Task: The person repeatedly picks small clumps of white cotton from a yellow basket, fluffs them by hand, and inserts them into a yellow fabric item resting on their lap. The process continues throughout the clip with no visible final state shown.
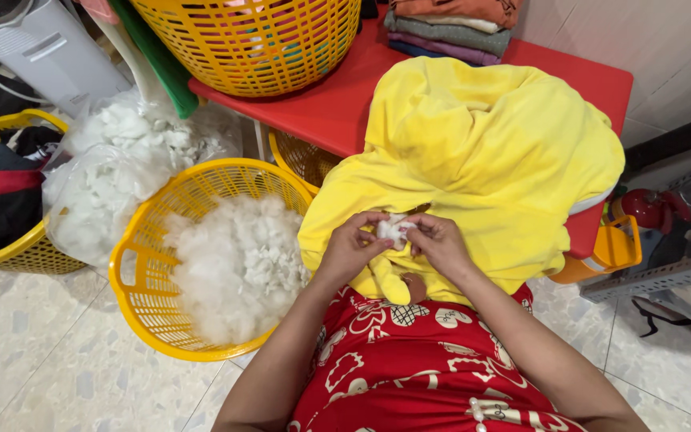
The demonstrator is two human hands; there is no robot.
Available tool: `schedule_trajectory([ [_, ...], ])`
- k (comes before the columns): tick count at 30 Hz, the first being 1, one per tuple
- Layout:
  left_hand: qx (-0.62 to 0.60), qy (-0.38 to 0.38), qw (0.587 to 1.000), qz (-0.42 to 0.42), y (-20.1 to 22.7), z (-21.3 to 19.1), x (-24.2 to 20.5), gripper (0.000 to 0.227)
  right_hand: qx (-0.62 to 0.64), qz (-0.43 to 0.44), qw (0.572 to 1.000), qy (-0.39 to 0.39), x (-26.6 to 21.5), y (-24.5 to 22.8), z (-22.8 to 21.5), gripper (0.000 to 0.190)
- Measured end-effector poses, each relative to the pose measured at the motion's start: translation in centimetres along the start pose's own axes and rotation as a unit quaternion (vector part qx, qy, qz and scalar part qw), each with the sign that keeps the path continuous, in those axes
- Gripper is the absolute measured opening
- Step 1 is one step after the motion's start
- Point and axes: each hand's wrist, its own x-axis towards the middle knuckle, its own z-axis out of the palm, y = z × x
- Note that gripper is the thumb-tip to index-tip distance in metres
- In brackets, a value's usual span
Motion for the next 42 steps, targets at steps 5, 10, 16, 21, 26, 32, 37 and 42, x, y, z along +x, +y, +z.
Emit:
schedule_trajectory([
  [5, 0.114, 0.044, 0.992, 0.004, -1.0, 0.4, 0.1, 0.036, 0.000, -0.015, 0.998, -0.061, -0.8, -2.3, 0.5, 0.041],
  [10, 0.111, 0.045, 0.991, -0.060, -2.0, 0.2, 0.1, 0.035, -0.117, 0.009, 0.992, -0.035, -1.3, -2.8, 1.1, 0.035],
  [16, -0.038, 0.027, 0.997, -0.056, -5.8, -1.3, 1.1, 0.011, -0.078, 0.024, 0.996, 0.026, -0.4, -1.0, 0.7, 0.019],
  [21, -0.119, 0.105, 0.985, -0.060, -7.7, -3.4, 2.0, 0.009, -0.106, 0.044, 0.992, 0.057, -0.3, -0.8, -0.1, 0.018],
  [26, -0.136, 0.102, 0.983, -0.070, -7.1, -3.7, 1.7, 0.008, -0.214, -0.020, 0.976, 0.040, -1.7, -3.7, 1.0, 0.031],
  [32, -0.127, 0.037, 0.991, -0.025, -7.3, -1.9, 1.3, 0.013, -0.359, -0.095, 0.927, -0.056, -1.9, -4.7, 3.2, 0.039],
  [37, -0.125, 0.095, 0.987, -0.045, -5.9, -3.2, 1.3, 0.009, -0.399, -0.112, 0.909, -0.046, -0.6, -2.7, 2.7, 0.029],
  [42, -0.195, 0.189, 0.962, 0.010, -4.2, -7.3, 1.9, 0.008, -0.373, -0.100, 0.921, -0.052, -0.9, -1.4, 1.7, 0.034],
])
